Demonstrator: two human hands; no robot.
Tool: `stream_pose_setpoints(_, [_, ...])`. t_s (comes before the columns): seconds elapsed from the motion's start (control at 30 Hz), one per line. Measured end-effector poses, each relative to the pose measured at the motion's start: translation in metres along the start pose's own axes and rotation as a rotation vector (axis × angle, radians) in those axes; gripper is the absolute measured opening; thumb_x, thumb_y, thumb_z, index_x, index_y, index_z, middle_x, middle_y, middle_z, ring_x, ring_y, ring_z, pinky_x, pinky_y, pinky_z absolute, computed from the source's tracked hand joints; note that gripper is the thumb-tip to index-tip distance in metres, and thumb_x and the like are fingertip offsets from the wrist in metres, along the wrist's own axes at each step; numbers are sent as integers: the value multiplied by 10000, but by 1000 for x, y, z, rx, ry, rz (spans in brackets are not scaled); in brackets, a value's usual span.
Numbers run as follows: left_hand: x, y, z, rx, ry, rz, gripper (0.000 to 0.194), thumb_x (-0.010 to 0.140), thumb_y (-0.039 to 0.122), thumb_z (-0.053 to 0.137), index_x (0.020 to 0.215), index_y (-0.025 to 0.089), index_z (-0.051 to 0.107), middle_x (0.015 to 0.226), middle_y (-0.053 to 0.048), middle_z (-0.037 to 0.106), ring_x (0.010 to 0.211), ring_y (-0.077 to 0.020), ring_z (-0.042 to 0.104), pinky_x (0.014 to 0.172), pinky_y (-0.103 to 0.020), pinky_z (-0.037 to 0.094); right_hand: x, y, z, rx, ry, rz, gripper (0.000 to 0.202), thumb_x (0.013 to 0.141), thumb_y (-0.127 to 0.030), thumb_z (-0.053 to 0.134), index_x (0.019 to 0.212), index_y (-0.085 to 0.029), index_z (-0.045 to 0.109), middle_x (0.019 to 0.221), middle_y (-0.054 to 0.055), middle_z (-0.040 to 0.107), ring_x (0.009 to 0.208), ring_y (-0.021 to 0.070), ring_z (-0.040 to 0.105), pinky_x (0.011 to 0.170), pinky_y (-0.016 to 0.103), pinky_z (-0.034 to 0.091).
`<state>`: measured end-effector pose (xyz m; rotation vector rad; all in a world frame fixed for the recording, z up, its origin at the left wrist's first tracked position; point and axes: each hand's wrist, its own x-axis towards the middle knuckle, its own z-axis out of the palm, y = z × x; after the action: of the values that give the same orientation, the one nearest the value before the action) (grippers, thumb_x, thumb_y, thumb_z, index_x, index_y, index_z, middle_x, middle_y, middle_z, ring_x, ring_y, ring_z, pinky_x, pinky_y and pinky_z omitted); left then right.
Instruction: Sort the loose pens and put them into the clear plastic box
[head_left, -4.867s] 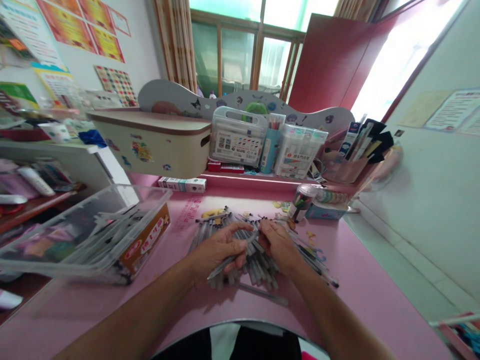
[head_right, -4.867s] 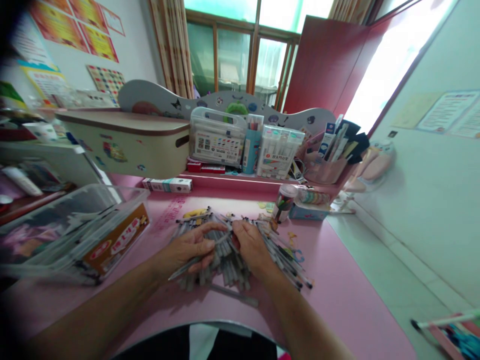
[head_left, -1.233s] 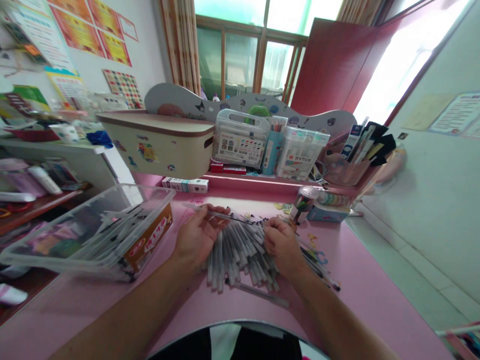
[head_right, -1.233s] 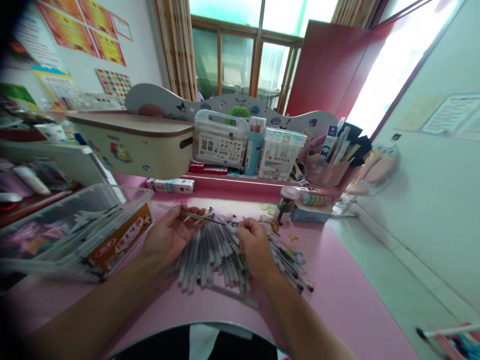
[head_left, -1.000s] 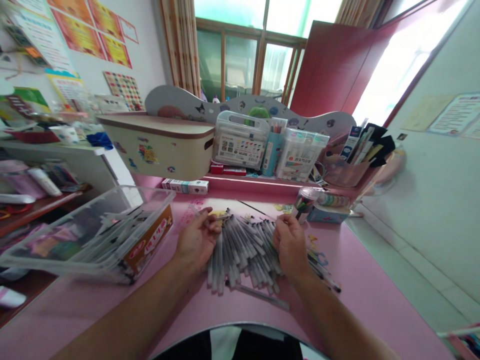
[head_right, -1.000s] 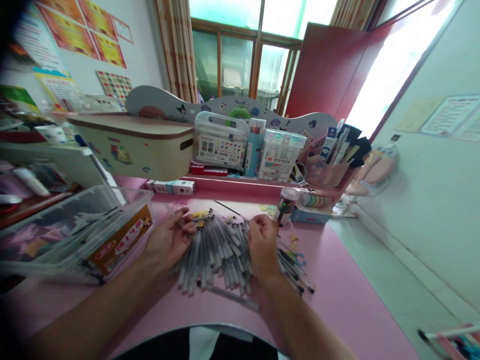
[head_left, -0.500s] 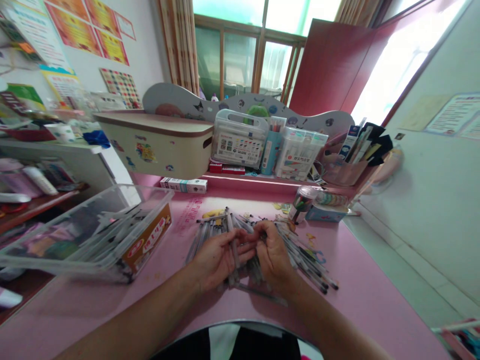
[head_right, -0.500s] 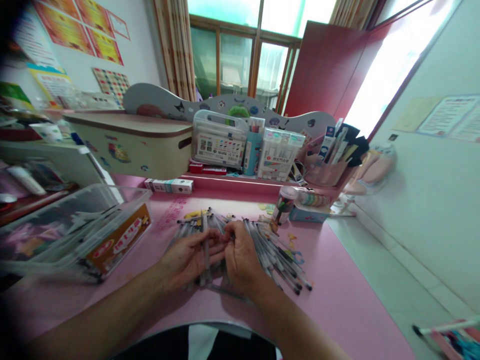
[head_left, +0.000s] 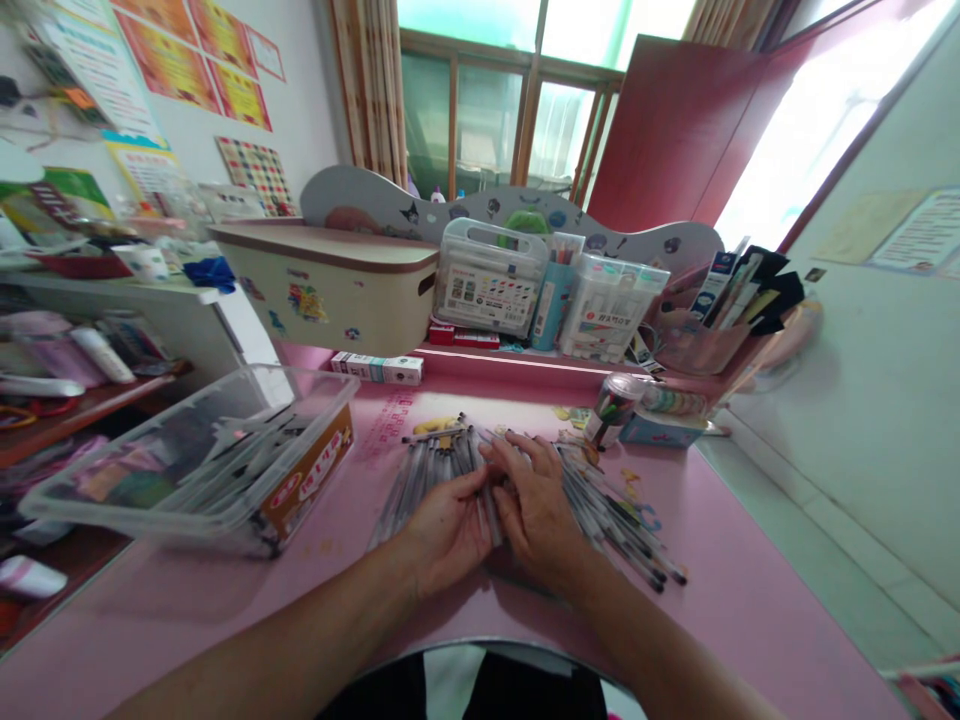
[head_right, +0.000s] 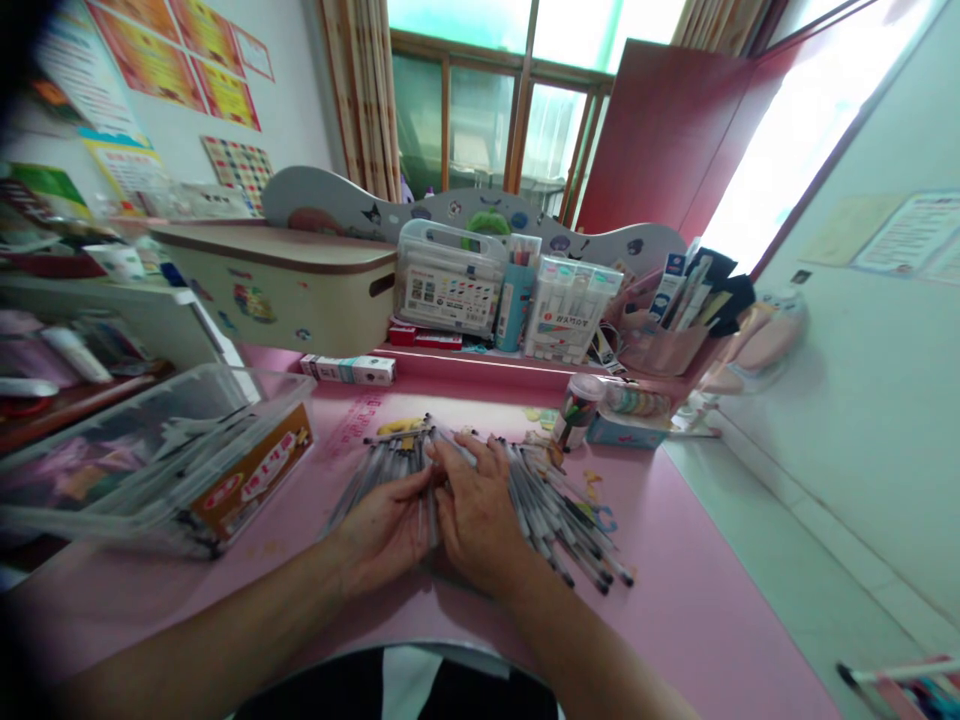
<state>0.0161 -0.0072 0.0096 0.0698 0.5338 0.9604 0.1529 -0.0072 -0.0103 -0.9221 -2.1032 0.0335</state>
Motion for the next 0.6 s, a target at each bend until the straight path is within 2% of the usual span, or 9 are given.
stream_pose_setpoints(0.13, [0,1,1,53,28,16,339,1012,147,355,943,69,677,826,-112,722,722,-153,715,685,-232,573,-1,1,0,-7,-13,25,482,933,-141,494,1411,-188,457,1341,142,582,1313,297,465,1128,579,320])
stream_pose_setpoints(0.23, [1,2,-1,98,55,35,334,1012,161,361,926,70,670,835,-124,712,740,-163,715,698,-253,589,-2,3,-2,64,43,64,453,935,-175,514,1386,-194,469,1320,134,587,1276,289,488,1090,537,387])
stream_pose_setpoints(0.33, [1,6,-2,164,107,77,303,1000,157,397,861,78,655,744,-84,659,586,-116,644,542,-202,543,-2,6,-6,123,162,128,406,961,-188,487,1366,-208,467,1290,117,592,1214,262,530,1043,486,436])
stream_pose_setpoints(0.4, [-3,12,1,235,121,128,288,986,148,430,791,89,634,666,-33,589,457,-60,516,407,-141,414,-2,9,-8,102,242,148,366,975,-190,473,1340,-212,481,1252,109,603,1177,253,547,1020,470,448])
stream_pose_setpoints(0.47, [-14,22,8,336,76,225,265,966,140,475,748,98,619,647,-9,548,419,-29,415,364,-111,308,-1,12,-9,52,297,131,334,978,-181,471,1309,-216,504,1215,103,612,1155,254,553,1007,468,447])
stream_pose_setpoints(0.6, [-53,50,28,621,-100,571,153,910,172,590,775,134,654,710,-10,575,479,-34,421,417,-118,339,0,14,-9,-8,321,78,330,966,-151,476,1285,-224,522,1187,100,611,1131,259,559,995,477,446])
